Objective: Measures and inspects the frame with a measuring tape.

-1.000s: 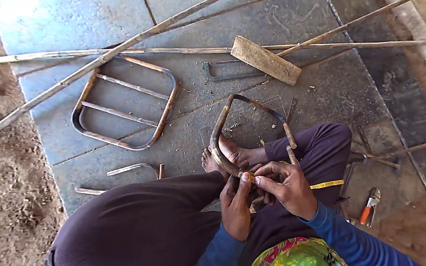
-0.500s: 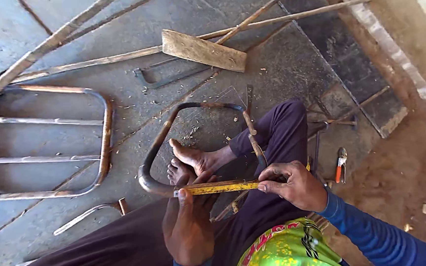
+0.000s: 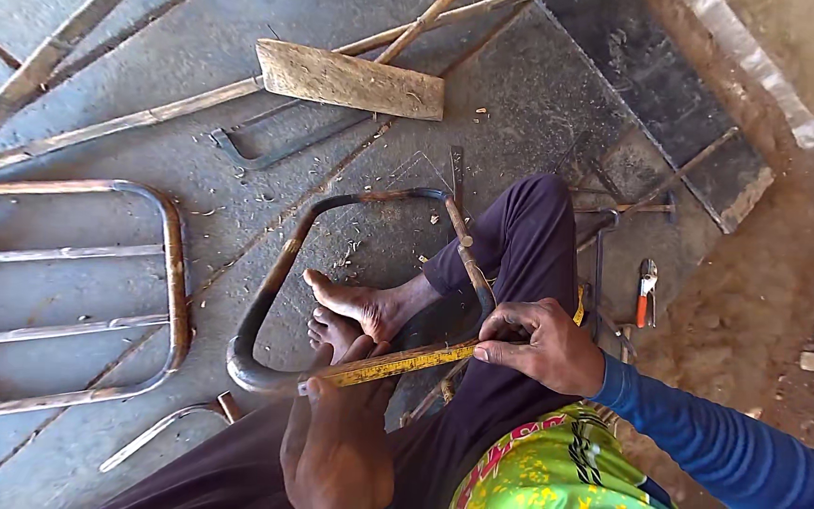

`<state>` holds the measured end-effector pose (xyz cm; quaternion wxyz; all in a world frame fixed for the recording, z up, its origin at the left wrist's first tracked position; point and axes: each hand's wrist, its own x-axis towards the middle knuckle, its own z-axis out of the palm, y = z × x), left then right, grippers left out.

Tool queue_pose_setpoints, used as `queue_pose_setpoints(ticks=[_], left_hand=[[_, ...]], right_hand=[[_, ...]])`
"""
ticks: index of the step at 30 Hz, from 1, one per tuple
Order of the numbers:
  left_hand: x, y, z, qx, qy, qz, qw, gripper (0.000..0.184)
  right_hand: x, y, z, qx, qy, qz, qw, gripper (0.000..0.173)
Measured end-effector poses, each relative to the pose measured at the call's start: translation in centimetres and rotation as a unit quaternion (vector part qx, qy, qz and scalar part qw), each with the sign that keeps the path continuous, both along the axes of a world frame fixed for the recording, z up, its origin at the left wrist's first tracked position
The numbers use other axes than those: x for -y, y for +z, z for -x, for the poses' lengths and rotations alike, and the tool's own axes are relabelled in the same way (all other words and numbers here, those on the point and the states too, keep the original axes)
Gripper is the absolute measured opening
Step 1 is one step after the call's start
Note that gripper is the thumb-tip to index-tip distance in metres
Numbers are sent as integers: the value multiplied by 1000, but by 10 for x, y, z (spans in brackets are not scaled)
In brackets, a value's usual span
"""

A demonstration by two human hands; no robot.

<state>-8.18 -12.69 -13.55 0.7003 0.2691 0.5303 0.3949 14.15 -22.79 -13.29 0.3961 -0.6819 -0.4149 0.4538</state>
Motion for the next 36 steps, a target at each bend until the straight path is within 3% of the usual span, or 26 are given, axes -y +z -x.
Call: queue_pose_setpoints(ticks=[31, 36], left_hand=[[-2, 2, 0, 12, 16, 24, 1000, 39], [-4, 0, 2, 22, 12, 23, 999, 39]], right_hand=[[-5, -6, 5, -21, -27, 11, 999, 14], [6, 0, 3, -19, 32, -76, 996, 8]])
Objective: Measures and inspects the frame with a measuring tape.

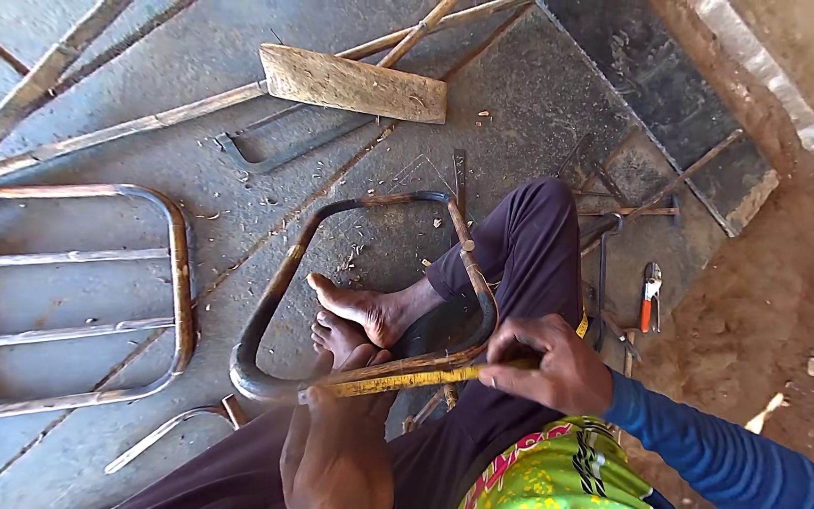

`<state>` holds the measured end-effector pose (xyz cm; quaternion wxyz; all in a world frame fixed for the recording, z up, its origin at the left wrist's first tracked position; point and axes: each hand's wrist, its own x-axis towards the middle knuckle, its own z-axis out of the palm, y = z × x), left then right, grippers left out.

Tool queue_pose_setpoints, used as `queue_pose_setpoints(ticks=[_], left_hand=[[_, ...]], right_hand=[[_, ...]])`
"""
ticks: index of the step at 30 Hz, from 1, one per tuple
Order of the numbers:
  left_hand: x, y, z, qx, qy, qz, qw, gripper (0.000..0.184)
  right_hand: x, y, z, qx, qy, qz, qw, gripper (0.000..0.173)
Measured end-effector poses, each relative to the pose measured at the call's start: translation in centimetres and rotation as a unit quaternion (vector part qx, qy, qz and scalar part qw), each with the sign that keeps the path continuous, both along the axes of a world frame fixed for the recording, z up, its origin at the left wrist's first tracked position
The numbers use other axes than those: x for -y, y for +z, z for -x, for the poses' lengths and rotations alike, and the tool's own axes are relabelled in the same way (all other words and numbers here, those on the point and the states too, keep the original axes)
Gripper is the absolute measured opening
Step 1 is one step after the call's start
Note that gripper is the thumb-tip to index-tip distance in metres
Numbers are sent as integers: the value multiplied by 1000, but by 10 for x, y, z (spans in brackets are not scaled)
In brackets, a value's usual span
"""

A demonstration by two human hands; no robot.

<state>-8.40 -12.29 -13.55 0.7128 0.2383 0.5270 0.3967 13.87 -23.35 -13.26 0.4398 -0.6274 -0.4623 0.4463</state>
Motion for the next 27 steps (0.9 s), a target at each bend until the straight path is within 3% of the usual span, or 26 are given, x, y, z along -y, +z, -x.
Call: queue_pose_setpoints(ticks=[5, 13, 21, 27], left_hand=[[-2, -1, 3, -29, -42, -26, 998, 43], [-8, -4, 6, -30, -5, -12, 999, 40], [-4, -5, 4, -41, 6, -22, 999, 40], [-5, -8, 6, -40, 4, -24, 999, 41]], right_hand=[[23, -4, 6, -20, 99, -62, 993, 11], [29, -17, 0, 2, 85, -18, 996, 40], [22, -12, 6, -8, 213, 27, 977, 68], [18, -14, 13, -11, 239, 64, 969, 75]])
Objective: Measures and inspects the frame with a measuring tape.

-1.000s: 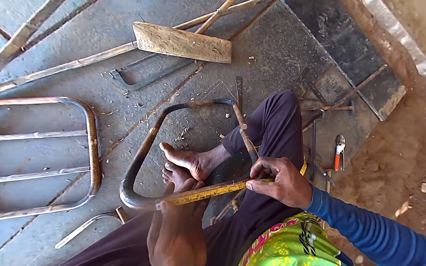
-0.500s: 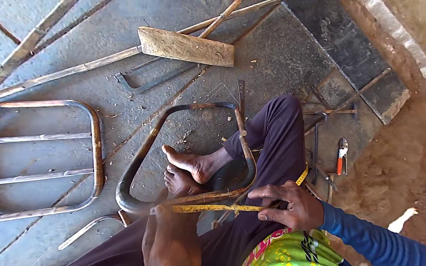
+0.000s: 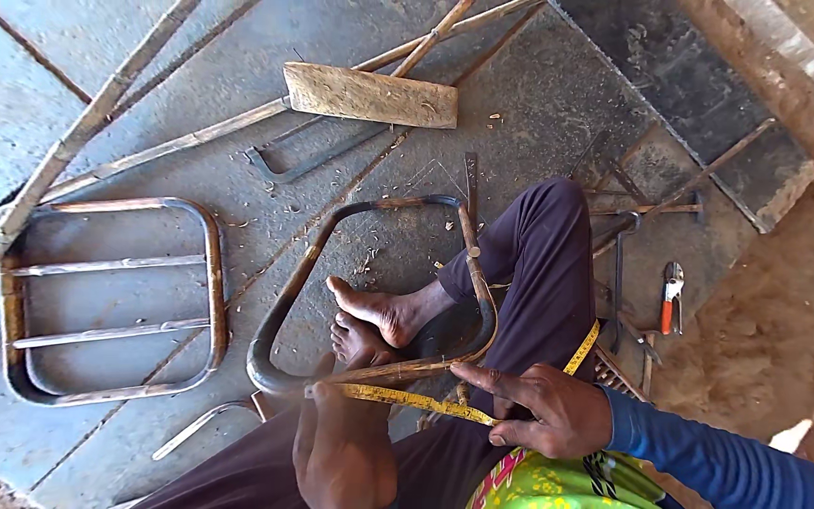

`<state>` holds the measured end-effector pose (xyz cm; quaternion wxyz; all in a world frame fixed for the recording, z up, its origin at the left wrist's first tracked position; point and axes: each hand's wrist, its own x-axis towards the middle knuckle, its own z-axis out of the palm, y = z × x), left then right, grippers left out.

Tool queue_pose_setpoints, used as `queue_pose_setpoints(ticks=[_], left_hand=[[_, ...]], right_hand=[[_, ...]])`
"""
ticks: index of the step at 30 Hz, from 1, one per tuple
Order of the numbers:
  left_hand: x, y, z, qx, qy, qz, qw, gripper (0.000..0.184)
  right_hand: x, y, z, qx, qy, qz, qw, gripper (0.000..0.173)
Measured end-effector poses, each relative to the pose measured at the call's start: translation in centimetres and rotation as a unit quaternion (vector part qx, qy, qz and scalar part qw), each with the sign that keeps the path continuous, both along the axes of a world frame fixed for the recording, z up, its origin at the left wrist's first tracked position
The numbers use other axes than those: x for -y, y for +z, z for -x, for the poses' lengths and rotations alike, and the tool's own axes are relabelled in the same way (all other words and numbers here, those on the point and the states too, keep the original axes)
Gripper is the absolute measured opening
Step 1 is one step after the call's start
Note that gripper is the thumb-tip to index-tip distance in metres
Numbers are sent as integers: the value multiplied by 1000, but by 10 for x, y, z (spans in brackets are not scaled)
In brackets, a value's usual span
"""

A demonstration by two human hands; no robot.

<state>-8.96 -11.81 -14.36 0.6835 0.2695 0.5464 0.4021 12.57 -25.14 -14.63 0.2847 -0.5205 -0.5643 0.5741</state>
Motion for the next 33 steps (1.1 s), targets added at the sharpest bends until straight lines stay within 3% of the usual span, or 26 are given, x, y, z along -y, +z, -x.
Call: queue_pose_setpoints(ticks=[13, 18, 21, 24, 27, 29, 31, 33], left_hand=[[-1, 9, -11, -49, 21, 24, 998, 44], [1, 3, -2, -6, -5, 6, 1000, 41], [-1, 1, -2, -4, 2, 0, 1000, 40], [-3, 0, -4, -13, 12, -2, 1000, 41], [-7, 0, -4, -15, 10, -8, 1000, 43], [-9, 1, -6, -16, 13, -6, 1000, 43], [-12, 2, -5, -6, 17, -1, 1000, 41], [-18, 3, -4, 9, 25, 3, 1000, 41]], right_hand=[[13, 5, -15, 37, -41, 0, 998, 69], [14, 1, -17, 15, -42, 0, 999, 69], [18, -7, -22, -43, -135, -4, 990, 54], [18, -23, -32, -91, -285, 36, 954, 37], [8, -49, -42, -19, -290, 54, 955, 49], [3, -65, -45, 59, -267, -12, 962, 44], [-6, -78, -45, 149, -287, -77, 943, 45], [-23, -91, -48, 261, -287, -110, 915, 62]])
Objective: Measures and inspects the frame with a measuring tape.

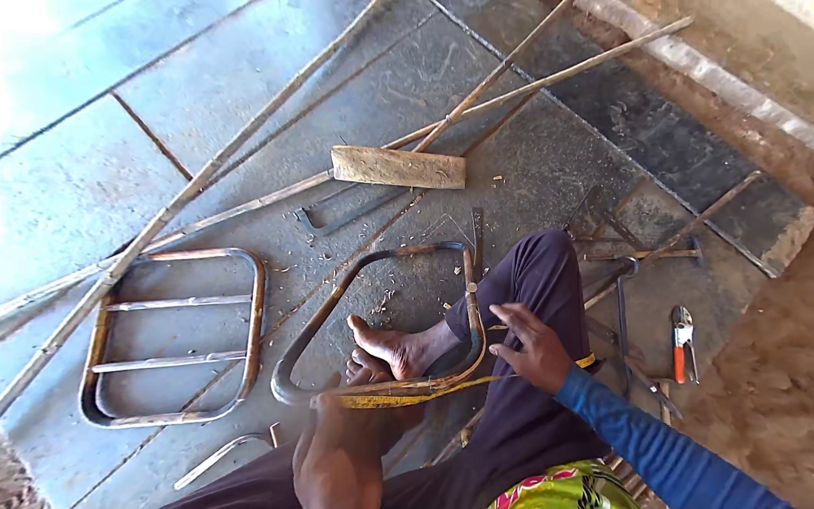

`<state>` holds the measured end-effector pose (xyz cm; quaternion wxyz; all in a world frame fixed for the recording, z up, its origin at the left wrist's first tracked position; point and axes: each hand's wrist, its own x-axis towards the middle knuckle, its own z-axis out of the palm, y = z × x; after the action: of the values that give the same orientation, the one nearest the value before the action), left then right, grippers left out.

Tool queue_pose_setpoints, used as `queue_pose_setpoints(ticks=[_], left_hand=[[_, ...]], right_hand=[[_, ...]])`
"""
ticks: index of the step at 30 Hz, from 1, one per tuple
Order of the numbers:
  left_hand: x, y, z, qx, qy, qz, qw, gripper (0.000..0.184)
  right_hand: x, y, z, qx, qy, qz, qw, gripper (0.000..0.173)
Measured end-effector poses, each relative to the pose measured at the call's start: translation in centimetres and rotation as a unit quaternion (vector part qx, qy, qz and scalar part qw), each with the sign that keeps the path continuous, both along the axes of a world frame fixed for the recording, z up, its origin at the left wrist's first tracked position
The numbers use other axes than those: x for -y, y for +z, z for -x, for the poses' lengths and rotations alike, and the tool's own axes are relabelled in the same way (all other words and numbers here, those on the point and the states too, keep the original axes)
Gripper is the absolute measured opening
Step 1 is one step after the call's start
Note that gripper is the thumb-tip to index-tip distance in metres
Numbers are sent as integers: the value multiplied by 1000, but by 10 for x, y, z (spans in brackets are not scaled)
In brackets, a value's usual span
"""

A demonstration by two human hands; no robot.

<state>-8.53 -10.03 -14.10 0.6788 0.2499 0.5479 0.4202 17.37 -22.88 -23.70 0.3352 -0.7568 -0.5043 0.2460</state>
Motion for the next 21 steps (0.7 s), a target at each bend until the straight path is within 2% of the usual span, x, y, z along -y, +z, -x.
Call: queue_pose_setpoints(ticks=[3, 5, 8, 10, 13, 15, 17, 19, 21], left_hand=[[-18, 12, -2, 28, 14, -10, 999, 41], [-34, 33, -7, 52, 22, -41, 998, 43], [-62, 68, -13, 105, 47, -120, 986, 43], [-76, 93, -18, 131, 76, -172, 973, 34], [-88, 123, -29, 151, 109, -232, 955, 29], [-93, 128, -29, 170, 84, -268, 945, 34], [-92, 126, -30, 152, 42, -258, 953, 33], [-78, 119, -36, 94, -14, -236, 967, 31], [-54, 111, -50, 17, -97, -251, 963, 35]], right_hand=[[-40, -20, -10, 86, 10, 11, 996, 84], [-68, -27, -19, 90, 2, -64, 994, 74], [-113, -3, -35, 57, 5, -256, 965, 39], [-137, 28, -42, 29, 54, -326, 943, 36], [-155, 57, -36, -56, 81, -347, 933, 37], [-157, 80, -25, -113, 63, -330, 935, 36], [-152, 106, -15, -140, 30, -274, 951, 38], [-156, 97, -8, -120, 17, -316, 941, 33], [-153, 88, -4, -116, 22, -334, 935, 30]])
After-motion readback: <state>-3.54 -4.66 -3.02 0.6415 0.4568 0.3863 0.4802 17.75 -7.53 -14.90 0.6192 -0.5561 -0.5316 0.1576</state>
